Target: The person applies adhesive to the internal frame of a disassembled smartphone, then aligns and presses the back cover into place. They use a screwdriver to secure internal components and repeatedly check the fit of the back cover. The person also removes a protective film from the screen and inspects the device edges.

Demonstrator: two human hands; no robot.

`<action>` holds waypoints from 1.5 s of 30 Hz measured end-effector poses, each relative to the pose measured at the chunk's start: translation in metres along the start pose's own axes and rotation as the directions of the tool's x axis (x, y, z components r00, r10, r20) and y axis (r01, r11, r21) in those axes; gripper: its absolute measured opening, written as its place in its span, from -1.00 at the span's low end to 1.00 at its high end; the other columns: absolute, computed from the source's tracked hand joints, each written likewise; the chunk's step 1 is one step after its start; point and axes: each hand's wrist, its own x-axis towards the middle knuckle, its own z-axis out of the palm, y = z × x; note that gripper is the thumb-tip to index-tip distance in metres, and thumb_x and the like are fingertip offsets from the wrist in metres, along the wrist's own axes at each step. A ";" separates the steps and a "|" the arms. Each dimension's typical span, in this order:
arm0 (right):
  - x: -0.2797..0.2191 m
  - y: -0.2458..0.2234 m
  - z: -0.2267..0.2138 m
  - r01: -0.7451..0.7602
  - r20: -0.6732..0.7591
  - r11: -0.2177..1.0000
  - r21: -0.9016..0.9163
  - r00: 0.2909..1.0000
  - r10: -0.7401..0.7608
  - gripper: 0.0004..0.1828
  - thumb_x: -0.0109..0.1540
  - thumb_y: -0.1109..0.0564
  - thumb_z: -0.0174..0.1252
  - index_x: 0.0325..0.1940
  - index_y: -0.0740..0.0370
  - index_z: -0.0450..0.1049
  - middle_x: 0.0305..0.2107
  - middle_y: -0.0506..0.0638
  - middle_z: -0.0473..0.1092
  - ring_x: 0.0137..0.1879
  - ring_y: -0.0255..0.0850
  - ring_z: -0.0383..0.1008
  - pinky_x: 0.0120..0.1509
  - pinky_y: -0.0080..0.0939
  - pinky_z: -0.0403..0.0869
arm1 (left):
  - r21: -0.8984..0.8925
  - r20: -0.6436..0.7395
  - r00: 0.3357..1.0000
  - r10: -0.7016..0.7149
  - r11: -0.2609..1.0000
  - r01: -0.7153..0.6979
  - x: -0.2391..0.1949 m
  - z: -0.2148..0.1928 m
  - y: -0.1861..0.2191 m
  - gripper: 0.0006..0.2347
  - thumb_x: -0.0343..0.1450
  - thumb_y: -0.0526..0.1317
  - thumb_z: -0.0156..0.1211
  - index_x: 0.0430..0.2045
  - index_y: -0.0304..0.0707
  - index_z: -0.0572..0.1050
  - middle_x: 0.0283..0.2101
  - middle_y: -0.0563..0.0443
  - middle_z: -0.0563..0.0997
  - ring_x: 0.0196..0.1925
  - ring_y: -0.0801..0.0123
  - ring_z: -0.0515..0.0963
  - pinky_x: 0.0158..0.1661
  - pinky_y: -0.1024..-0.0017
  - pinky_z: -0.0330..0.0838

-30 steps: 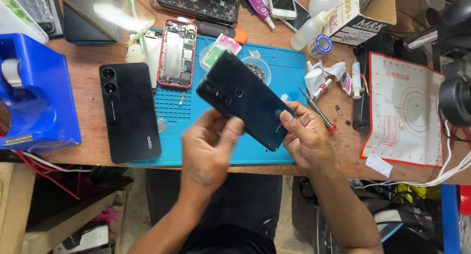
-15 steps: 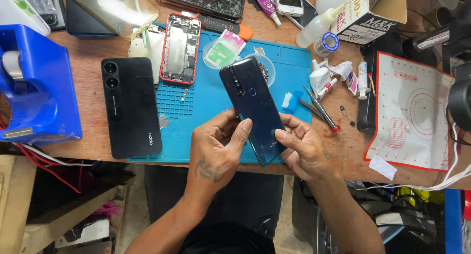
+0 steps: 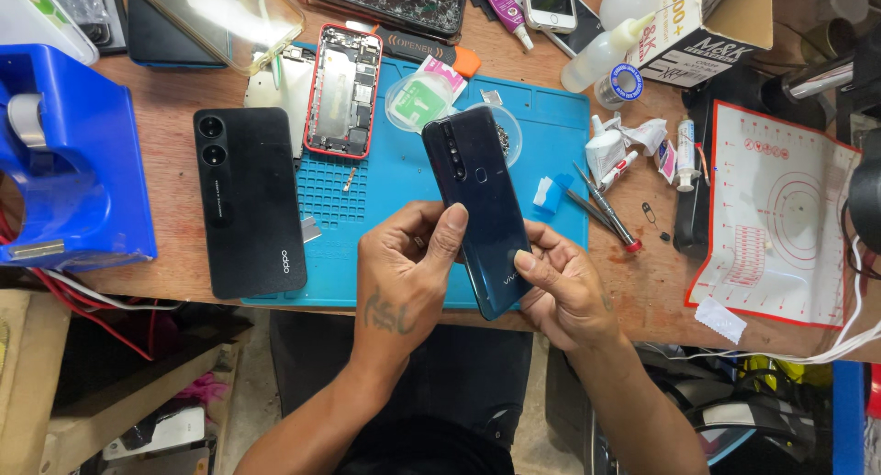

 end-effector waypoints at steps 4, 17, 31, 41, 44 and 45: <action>-0.001 0.001 -0.001 0.045 -0.047 0.999 -0.009 0.998 -0.045 -0.50 0.32 0.24 0.17 0.31 0.48 0.27 0.02 0.21 0.48 0.10 -0.17 0.57 0.19 -0.09 0.58 | -0.027 0.094 0.990 0.100 0.995 -0.098 -0.001 -0.004 0.002 -0.76 0.49 -0.20 0.20 -0.12 -0.45 0.63 -0.31 -0.06 0.69 -0.30 0.52 0.57 -0.25 0.54 0.49; -0.004 0.005 -0.010 0.050 -0.053 0.994 0.096 0.998 -0.045 -0.51 0.33 0.25 0.16 0.32 0.46 0.25 0.05 0.21 0.45 0.14 -0.16 0.54 0.24 -0.10 0.54 | -0.223 0.039 0.992 0.119 0.969 -0.107 -0.011 0.002 -0.009 -0.84 0.48 -0.28 0.23 -0.25 -0.49 0.58 -0.28 -0.15 0.71 -0.26 0.39 0.71 -0.17 0.44 0.63; -0.007 0.009 0.005 0.339 -0.090 0.941 0.006 0.937 -0.337 -0.56 0.37 0.36 0.07 0.34 0.42 0.24 0.11 0.18 0.42 0.27 -0.16 0.46 0.44 -0.07 0.40 | 0.027 -0.003 0.978 0.208 0.978 -0.208 -0.029 0.020 -0.013 -0.81 0.35 -0.27 0.34 -0.26 -0.39 0.52 -0.36 0.06 0.64 -0.31 0.53 0.63 -0.25 0.53 0.57; -0.007 0.007 0.007 0.369 -0.057 0.929 0.028 0.928 -0.367 -0.57 0.39 0.37 0.05 0.36 0.42 0.25 0.13 0.16 0.41 0.29 -0.19 0.44 0.47 -0.09 0.42 | 0.190 -0.112 0.983 0.145 0.974 -0.122 -0.015 -0.008 -0.031 -0.67 0.58 -0.10 0.11 -0.44 -0.47 0.56 -0.51 -0.12 0.57 -0.44 0.38 0.53 -0.37 0.42 0.43; -0.007 0.010 0.010 0.365 -0.061 0.931 -0.002 0.929 -0.365 -0.59 0.39 0.36 0.05 0.33 0.42 0.24 0.13 0.17 0.41 0.30 -0.16 0.45 0.46 -0.09 0.43 | 0.027 0.137 0.943 0.302 0.951 -0.309 -0.010 -0.005 -0.022 -0.70 0.50 -0.04 0.17 -0.23 -0.39 0.55 -0.30 0.04 0.63 -0.24 0.50 0.61 -0.20 0.49 0.53; -0.007 0.011 0.010 0.346 -0.073 0.938 -0.016 0.935 -0.346 -0.58 0.38 0.36 0.05 0.33 0.42 0.24 0.12 0.18 0.41 0.28 -0.15 0.45 0.44 -0.09 0.43 | -0.035 0.218 0.919 0.328 0.944 -0.328 -0.007 -0.004 -0.018 -0.68 0.47 -0.04 0.20 -0.13 -0.38 0.54 -0.22 0.06 0.64 -0.17 0.51 0.60 -0.15 0.49 0.53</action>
